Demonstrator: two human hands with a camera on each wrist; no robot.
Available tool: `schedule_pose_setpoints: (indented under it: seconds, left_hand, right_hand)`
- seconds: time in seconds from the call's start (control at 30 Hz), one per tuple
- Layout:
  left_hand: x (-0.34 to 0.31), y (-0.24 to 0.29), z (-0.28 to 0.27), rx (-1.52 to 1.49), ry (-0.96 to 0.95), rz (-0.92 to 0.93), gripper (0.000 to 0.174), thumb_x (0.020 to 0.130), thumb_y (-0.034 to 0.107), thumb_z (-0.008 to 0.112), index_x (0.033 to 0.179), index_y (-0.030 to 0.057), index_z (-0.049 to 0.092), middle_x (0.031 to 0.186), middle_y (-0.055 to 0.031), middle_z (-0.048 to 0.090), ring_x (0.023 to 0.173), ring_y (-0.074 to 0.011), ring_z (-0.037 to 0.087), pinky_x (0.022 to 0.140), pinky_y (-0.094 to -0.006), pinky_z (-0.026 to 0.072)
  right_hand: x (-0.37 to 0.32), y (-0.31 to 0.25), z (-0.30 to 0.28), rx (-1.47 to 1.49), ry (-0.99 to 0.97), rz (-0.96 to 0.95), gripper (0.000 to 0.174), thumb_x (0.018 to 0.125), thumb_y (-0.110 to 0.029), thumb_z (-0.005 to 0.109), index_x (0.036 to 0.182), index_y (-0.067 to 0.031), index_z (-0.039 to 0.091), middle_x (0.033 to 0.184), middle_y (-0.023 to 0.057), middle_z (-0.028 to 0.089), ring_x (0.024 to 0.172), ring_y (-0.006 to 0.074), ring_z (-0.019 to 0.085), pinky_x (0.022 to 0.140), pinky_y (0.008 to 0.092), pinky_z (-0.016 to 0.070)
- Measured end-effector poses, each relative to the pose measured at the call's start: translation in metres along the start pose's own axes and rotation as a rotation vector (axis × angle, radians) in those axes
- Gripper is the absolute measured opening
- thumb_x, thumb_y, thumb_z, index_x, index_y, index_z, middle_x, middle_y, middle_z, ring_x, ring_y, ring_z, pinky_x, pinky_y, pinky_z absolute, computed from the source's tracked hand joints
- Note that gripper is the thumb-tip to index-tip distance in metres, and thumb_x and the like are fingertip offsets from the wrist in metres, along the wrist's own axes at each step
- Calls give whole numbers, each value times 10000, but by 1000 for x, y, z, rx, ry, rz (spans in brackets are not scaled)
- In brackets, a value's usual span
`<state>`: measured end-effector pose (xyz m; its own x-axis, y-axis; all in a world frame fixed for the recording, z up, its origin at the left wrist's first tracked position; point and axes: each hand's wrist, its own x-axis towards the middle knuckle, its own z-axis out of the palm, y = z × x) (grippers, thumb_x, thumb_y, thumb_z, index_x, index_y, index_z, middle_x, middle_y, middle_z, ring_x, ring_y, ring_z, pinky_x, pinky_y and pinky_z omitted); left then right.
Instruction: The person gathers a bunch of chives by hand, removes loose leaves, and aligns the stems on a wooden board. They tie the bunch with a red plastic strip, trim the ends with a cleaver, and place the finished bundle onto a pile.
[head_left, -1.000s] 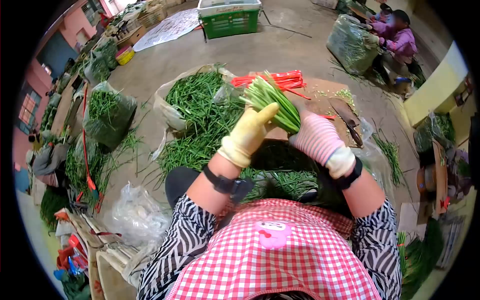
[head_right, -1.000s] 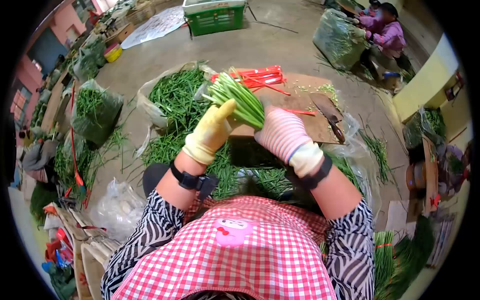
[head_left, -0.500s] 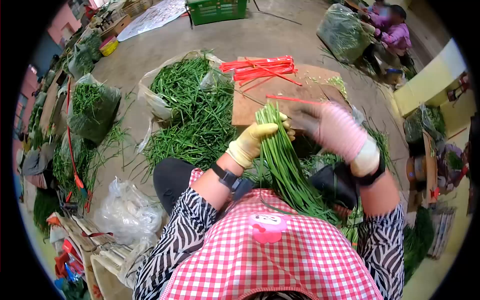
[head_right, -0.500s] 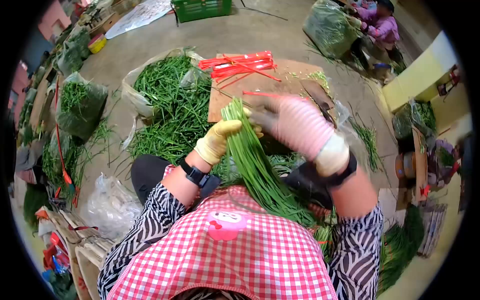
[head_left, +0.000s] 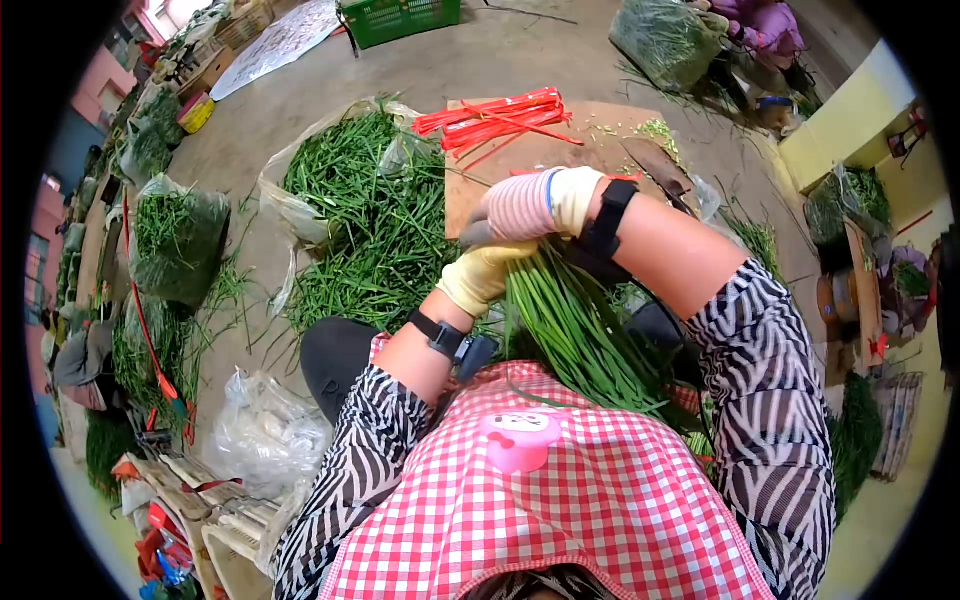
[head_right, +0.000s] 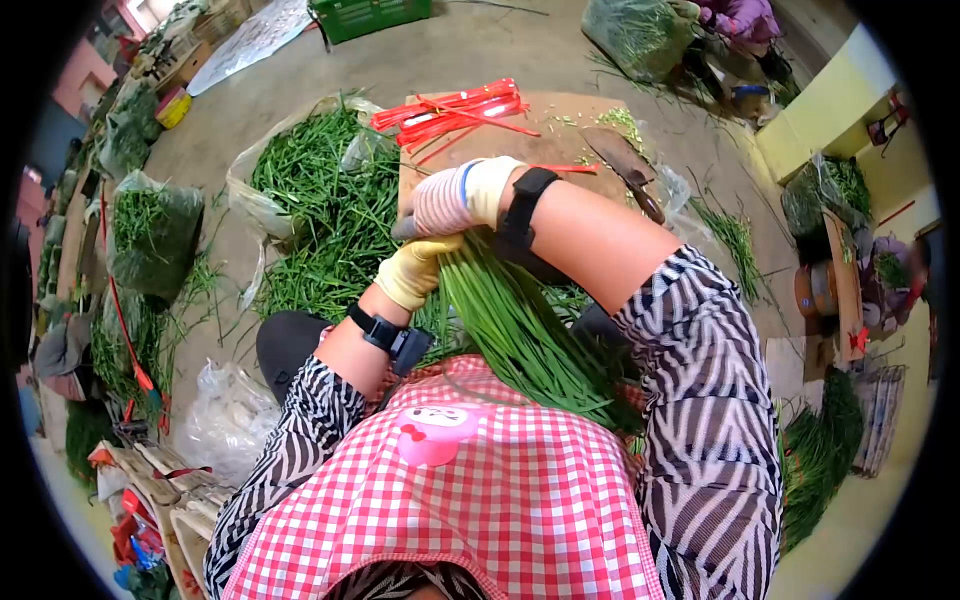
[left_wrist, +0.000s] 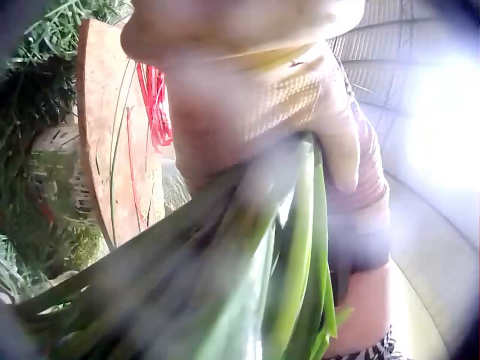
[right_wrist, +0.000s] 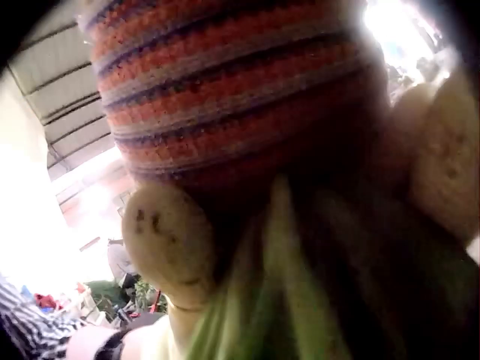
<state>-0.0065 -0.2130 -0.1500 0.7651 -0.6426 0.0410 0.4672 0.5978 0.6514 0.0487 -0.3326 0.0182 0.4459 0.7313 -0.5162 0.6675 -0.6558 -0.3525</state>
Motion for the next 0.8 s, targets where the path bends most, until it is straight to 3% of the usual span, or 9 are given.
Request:
schedule_pose_setpoints:
  seconds: [0.07,0.17,0.2,0.27,0.3,0.4,0.5,0.63,0.8]
  left_hand:
    - [3,-1,-1,63,49,-22,420,938,133,668,1323,-30,630,1276,-152,686,1146,-288,676,1017,-427,549]
    - [8,-3,-3,137,42,15,362,936,109,652,1271,-26,657,1207,-148,706,1069,-279,700,952,-409,575]
    - [9,5,13,36,37,-27,328,930,101,645,1237,-12,660,1190,-154,706,1074,-275,701,935,-409,582]
    - [4,20,40,-77,-6,-41,312,935,109,647,1228,3,639,1162,-143,706,1052,-270,695,962,-398,566]
    - [5,19,40,-63,3,-6,327,931,116,649,1237,3,631,1164,-150,706,1053,-284,697,968,-413,565]
    - [6,15,33,-17,56,15,371,918,151,669,1246,-17,632,1153,-159,712,1053,-288,701,960,-432,571]
    - [11,16,32,37,52,-24,468,902,150,691,1331,-11,598,1183,-183,723,1082,-324,709,991,-465,565]
    - [13,17,38,42,51,-60,466,906,155,695,1336,3,602,1178,-162,726,1055,-301,720,965,-453,581]
    - [20,23,47,73,39,-42,431,923,121,668,1335,7,609,1176,-125,718,1039,-241,709,945,-399,579]
  right_hand:
    - [9,16,9,-80,74,-154,499,1012,-475,472,1296,-122,681,1233,162,705,1136,321,665,998,474,478]
    - [-6,5,1,347,5,110,419,1022,-383,506,1378,-200,628,1159,147,732,888,328,731,767,422,590]
    - [3,24,10,344,147,-25,416,1025,-387,521,1352,-156,634,1154,150,703,970,316,697,825,382,552]
    - [26,81,28,-111,768,-532,397,1021,-395,526,1288,-132,660,1116,151,713,900,319,709,814,402,544]
    - [-14,47,10,399,637,-70,387,1016,-405,540,1175,-88,695,1034,150,728,877,318,710,812,415,535]
    - [-60,36,-4,265,466,254,577,925,-566,619,1003,-2,719,859,194,721,811,323,699,781,425,536]
    - [-74,36,13,337,343,316,633,859,-610,656,957,12,726,820,210,705,796,318,702,774,428,543]
    - [-74,37,23,480,359,307,319,838,-307,656,883,-3,736,712,152,711,631,253,694,657,385,559]
    - [-60,45,22,442,643,183,297,823,-307,733,881,-17,743,739,154,724,692,254,718,700,384,566]
